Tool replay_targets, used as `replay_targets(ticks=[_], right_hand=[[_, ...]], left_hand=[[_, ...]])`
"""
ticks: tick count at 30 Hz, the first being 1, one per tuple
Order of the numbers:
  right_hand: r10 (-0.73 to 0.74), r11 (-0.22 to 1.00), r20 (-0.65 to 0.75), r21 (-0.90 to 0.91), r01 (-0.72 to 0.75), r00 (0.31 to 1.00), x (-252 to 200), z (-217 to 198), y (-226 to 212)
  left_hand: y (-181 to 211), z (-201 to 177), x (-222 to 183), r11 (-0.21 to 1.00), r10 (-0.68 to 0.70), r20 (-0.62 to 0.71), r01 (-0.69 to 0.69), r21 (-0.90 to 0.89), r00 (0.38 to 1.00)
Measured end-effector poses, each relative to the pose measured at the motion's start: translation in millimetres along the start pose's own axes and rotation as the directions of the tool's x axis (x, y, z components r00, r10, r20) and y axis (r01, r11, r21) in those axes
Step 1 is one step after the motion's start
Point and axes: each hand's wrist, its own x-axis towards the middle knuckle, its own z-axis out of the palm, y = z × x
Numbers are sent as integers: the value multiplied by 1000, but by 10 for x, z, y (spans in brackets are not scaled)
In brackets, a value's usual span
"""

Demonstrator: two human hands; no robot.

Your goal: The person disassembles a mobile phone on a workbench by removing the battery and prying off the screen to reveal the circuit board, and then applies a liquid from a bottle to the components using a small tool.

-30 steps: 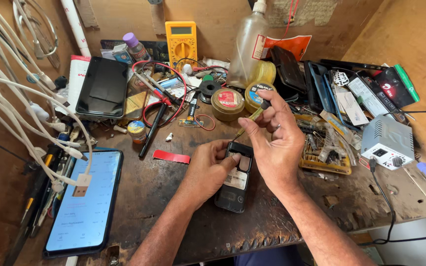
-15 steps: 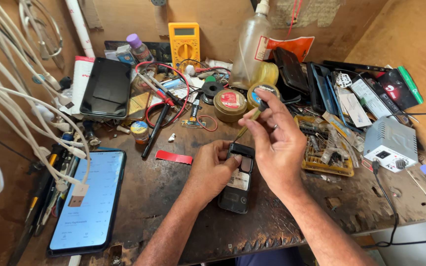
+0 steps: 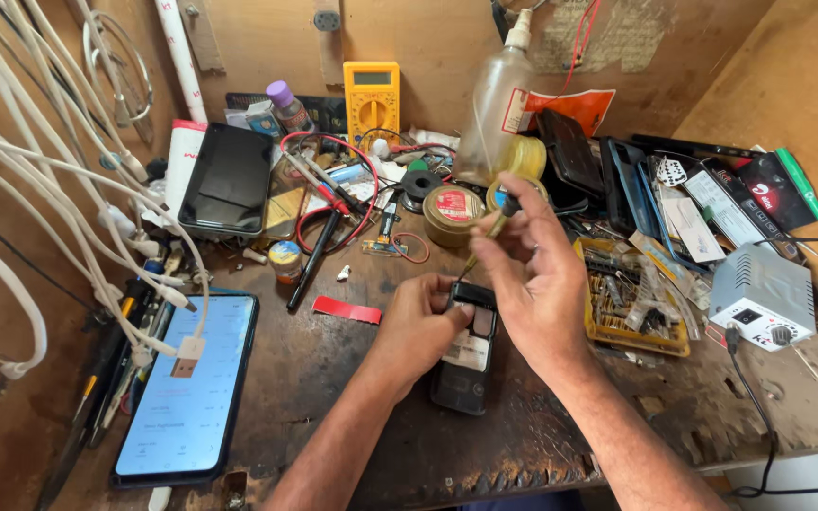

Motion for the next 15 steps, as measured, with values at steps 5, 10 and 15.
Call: replay_targets(ticks=[5,10,15], right_hand=[[-15,993,-95,-120,4,995,126,37,97],[-61,992,-40,-114,56,997,170,15,182],[-133,974,-53,-191,121,990,233,82,204]], left_hand=[[-110,24,285,994,-3,-30,-1,-110,1000],[-192,-7,511,983,27,34,-20,-181,999],[-174,-22,538,982,62,109,-41,-184,992]])
